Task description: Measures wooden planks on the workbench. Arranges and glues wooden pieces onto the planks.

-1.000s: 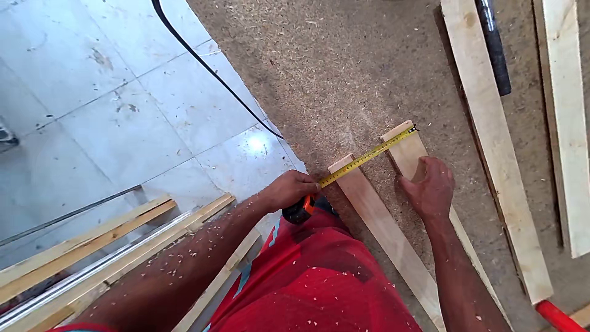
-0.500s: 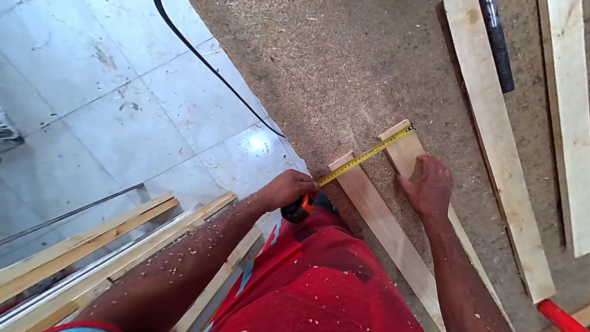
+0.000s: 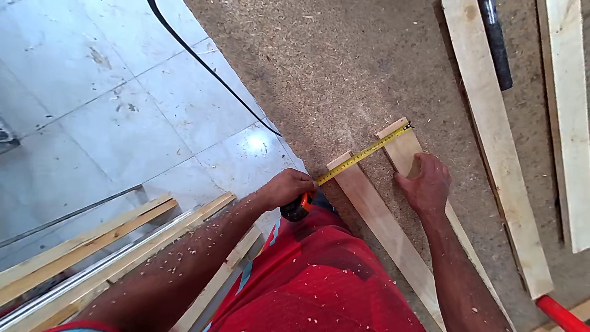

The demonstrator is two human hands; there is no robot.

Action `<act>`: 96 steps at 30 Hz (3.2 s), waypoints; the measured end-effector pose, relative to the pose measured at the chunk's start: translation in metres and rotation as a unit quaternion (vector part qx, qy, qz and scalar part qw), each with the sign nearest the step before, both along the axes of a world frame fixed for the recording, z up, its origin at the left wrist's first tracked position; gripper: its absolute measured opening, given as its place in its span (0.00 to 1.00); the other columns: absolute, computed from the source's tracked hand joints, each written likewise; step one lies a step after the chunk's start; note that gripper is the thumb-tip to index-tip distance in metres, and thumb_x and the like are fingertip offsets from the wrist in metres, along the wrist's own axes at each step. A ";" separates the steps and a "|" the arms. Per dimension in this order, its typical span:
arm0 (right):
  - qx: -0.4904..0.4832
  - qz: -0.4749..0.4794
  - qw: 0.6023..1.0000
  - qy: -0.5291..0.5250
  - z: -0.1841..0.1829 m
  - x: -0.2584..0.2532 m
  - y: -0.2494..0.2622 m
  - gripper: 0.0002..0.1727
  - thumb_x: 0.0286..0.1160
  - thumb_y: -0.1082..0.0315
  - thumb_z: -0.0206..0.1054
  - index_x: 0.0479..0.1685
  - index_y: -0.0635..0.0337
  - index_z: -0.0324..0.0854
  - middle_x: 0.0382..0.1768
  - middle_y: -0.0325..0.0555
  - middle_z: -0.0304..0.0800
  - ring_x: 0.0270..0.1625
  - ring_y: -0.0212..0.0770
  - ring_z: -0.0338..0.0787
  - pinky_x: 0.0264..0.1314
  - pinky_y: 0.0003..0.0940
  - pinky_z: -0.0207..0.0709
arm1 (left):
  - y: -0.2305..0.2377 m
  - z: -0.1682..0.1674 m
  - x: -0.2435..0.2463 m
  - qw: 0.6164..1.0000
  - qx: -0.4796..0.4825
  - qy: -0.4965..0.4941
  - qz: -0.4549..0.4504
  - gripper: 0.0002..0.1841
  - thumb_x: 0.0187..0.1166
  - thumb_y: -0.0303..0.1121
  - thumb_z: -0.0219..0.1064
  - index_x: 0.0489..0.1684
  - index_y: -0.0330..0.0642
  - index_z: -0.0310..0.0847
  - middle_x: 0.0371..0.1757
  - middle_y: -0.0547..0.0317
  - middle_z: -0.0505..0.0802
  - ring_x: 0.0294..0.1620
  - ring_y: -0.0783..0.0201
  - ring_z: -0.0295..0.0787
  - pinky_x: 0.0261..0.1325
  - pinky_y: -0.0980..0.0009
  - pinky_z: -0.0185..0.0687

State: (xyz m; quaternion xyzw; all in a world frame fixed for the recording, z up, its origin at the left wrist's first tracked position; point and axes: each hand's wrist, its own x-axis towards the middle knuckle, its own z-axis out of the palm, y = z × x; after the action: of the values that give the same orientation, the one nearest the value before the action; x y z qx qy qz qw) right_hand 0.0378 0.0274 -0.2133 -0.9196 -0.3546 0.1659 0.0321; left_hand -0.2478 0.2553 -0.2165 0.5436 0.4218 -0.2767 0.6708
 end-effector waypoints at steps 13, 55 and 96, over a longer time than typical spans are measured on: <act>0.037 0.040 0.999 -0.007 0.027 -0.054 -0.003 0.41 0.70 0.34 0.70 0.72 0.60 0.81 0.72 0.65 0.80 0.72 0.68 0.81 0.72 0.67 0.75 | -0.002 -0.005 -0.002 1.000 0.002 -0.001 0.007 0.18 0.89 0.43 0.61 0.33 0.48 0.95 0.37 0.62 0.98 0.35 0.63 0.94 0.41 0.58 0.89; -0.039 0.021 0.998 0.037 0.001 -0.117 -0.003 0.47 0.41 0.41 0.84 0.66 0.61 0.81 0.57 0.56 0.86 0.59 0.59 0.86 0.57 0.57 0.81 | 0.001 0.004 -0.001 1.000 0.004 0.002 0.001 0.18 0.88 0.44 0.62 0.33 0.49 0.95 0.35 0.63 0.98 0.34 0.63 0.94 0.40 0.60 0.89; -0.083 0.012 0.994 0.067 0.003 -0.118 -0.005 0.55 0.45 0.31 0.84 0.78 0.54 0.76 0.65 0.56 0.83 0.66 0.59 0.84 0.64 0.60 0.78 | 0.001 -0.008 0.001 1.000 0.007 0.007 0.001 0.18 0.89 0.43 0.62 0.31 0.48 0.95 0.36 0.61 0.98 0.34 0.62 0.94 0.40 0.58 0.89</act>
State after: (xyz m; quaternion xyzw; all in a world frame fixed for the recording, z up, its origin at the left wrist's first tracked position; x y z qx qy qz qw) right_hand -0.0799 0.0222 -0.2102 -0.9014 -0.3478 0.2567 -0.0227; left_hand -0.2470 0.2564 -0.2243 0.5456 0.4295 -0.2769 0.6642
